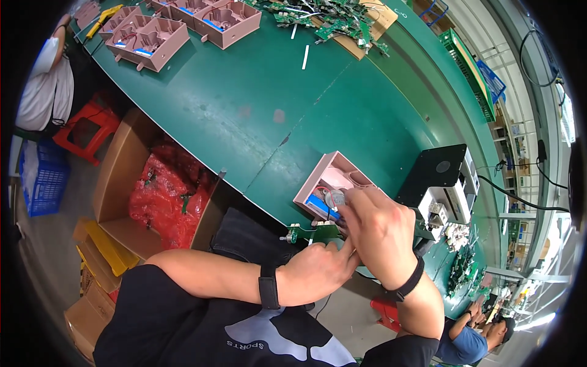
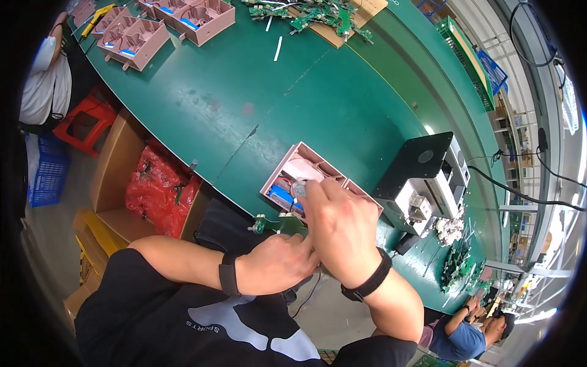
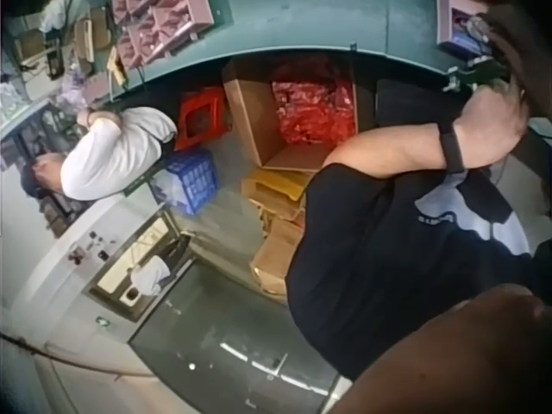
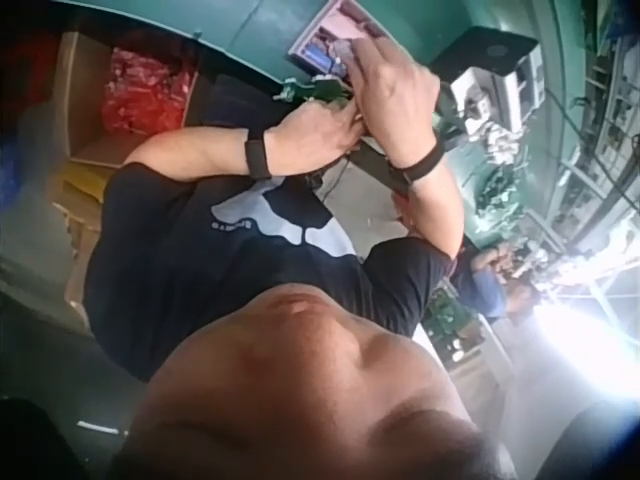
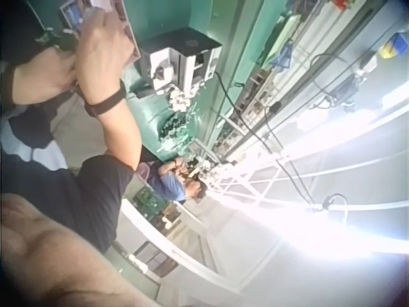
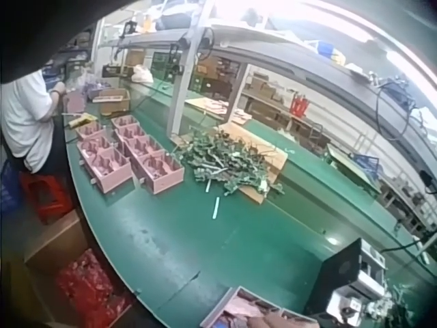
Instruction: The person uses a power screwdriver on a pink plastic housing, places a circuit board inside, and connects a motor's wires to the board. They then press the motor into the housing and use the power screwdriver again to secure the components.
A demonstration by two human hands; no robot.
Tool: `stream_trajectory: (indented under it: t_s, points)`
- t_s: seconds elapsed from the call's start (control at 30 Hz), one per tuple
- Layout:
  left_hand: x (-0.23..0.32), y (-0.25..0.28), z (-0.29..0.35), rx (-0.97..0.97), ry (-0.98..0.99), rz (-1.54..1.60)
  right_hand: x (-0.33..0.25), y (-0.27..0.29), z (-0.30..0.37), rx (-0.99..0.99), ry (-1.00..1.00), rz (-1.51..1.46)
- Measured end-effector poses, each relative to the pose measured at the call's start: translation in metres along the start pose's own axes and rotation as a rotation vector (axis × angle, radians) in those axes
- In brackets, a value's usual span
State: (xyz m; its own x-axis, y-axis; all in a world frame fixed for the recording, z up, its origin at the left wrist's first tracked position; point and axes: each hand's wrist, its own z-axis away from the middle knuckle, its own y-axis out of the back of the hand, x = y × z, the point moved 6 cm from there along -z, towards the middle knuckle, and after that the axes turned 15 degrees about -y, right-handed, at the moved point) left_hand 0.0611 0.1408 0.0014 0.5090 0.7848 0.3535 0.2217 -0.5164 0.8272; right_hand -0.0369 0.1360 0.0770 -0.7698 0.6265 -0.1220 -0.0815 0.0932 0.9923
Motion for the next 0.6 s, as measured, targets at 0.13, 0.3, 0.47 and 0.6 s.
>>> stream_trajectory:
  t_s: [0.13,0.3,0.47,0.6]
  points:
    - [0.0,-0.003,-0.002,-0.048,-0.047,0.022,0.002,-0.023,-0.005,-0.101,0.019,0.195]
    - [0.002,0.055,0.002,0.096,-0.042,0.228,0.018,0.0,0.007,-0.07,0.004,0.025]
    - [-0.082,0.099,0.017,0.352,0.101,0.278,0.088,0.06,0.067,0.347,-0.435,-0.463]
    - [-0.133,0.091,-0.029,0.212,-0.016,0.168,0.205,0.033,0.15,0.599,-0.933,-0.63]
